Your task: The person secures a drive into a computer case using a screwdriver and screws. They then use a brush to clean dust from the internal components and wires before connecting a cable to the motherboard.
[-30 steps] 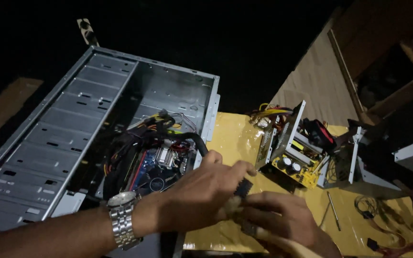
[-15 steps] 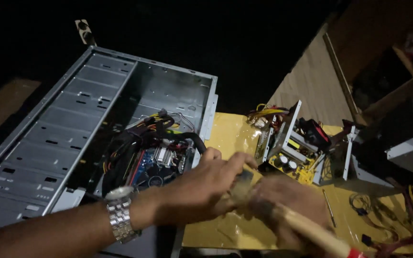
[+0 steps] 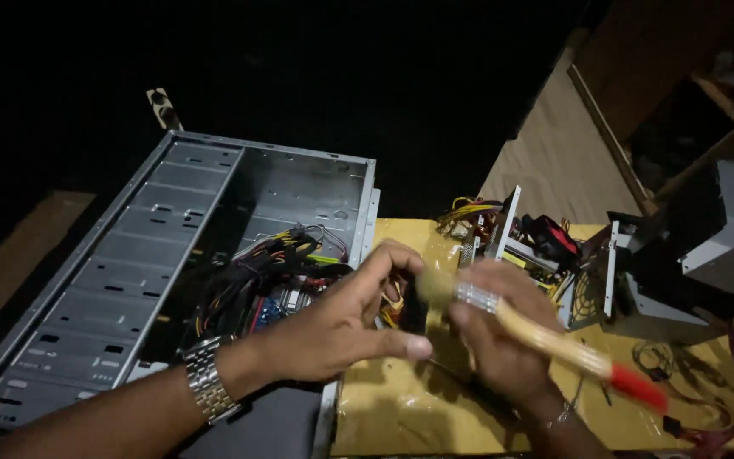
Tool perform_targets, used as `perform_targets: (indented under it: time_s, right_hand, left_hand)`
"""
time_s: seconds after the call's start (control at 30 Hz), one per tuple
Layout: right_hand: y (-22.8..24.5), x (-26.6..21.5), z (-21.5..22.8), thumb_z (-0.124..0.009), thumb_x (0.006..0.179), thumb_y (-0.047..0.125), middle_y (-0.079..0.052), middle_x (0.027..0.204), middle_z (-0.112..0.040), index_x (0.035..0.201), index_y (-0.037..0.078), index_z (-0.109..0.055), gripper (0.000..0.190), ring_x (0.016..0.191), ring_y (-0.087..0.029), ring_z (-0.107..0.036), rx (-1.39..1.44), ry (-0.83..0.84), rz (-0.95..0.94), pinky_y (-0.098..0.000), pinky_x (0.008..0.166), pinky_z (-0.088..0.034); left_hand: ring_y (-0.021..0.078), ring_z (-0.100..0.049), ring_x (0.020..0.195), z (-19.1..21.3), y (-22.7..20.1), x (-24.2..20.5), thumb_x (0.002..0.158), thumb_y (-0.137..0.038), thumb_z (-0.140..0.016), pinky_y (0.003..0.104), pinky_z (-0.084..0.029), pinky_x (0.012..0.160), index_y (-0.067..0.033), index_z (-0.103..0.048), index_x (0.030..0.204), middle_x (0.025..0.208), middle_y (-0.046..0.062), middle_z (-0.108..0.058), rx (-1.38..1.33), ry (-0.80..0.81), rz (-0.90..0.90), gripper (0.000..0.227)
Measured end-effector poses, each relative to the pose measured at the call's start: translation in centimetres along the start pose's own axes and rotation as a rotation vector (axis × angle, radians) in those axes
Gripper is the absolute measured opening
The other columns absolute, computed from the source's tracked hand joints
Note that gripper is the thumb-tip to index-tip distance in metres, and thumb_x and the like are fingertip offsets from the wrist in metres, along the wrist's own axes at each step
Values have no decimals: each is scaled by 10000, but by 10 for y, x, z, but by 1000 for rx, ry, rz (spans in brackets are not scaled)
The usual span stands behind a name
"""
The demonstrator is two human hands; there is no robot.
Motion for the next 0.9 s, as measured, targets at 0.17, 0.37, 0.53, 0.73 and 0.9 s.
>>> perform_targets:
  time_s: [0.17, 0.37, 0.53, 0.73, 0.9]
  right_hand:
    - [0, -9, -7, -734, 914, 191, -89, 946, -749, 1085, 83, -702, 205, 786, -170, -752, 293, 94, 150, -216, 618, -670]
    - [31, 2, -11, -693, 955, 161, -82, 957, -715, 1146, 105, -667, 200, 781, -152, -726, 186, 177, 72, -219, 630, -630]
    - [6, 5, -9, -670, 944, 188, -64, 933, -704, 1028, 83, -655, 136, 799, -163, -681, 112, 101, -83, -281, 697, -604]
    - [0, 1, -8, -611, 953, 375, 7, 728, -681, 888, 173, -673, 221, 505, -47, -654, 3, 165, 15, -177, 396, -540]
    - [6, -8, -8, -730, 909, 127, -11, 915, -727, 1002, 159, -707, 101, 634, -35, -703, 353, 230, -180, -144, 485, -618]
  left_hand:
    - [210, -517, 1188, 10, 0, 3, 861, -144, -759, 332, -429, 1125, -16, -554, 1355, 1198, 84, -519, 65, -105, -211, 550]
    - [227, -536, 1223, 7, -3, 5, 860, -129, -765, 339, -438, 1196, 15, -553, 1328, 1199, 97, -537, 33, -114, -195, 534]
    - [233, -515, 1225, 9, 0, 7, 810, -123, -806, 342, -454, 1164, -18, -559, 1304, 1212, 85, -508, 10, -100, -191, 562]
    - [256, -497, 1259, 7, 4, 6, 840, -148, -774, 372, -496, 1184, -31, -563, 1309, 1239, 111, -490, 67, -55, -137, 528]
    - [213, -501, 1254, 2, 2, 5, 900, -222, -711, 374, -439, 1282, -55, -584, 1296, 1215, 59, -492, 131, -40, -84, 448]
Point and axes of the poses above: each hand's wrist, its own x-axis towards the middle knuckle, its own z-axis out of the back of the hand, y = z × x, the point moved 6 cm from there along x, towards the middle knuckle
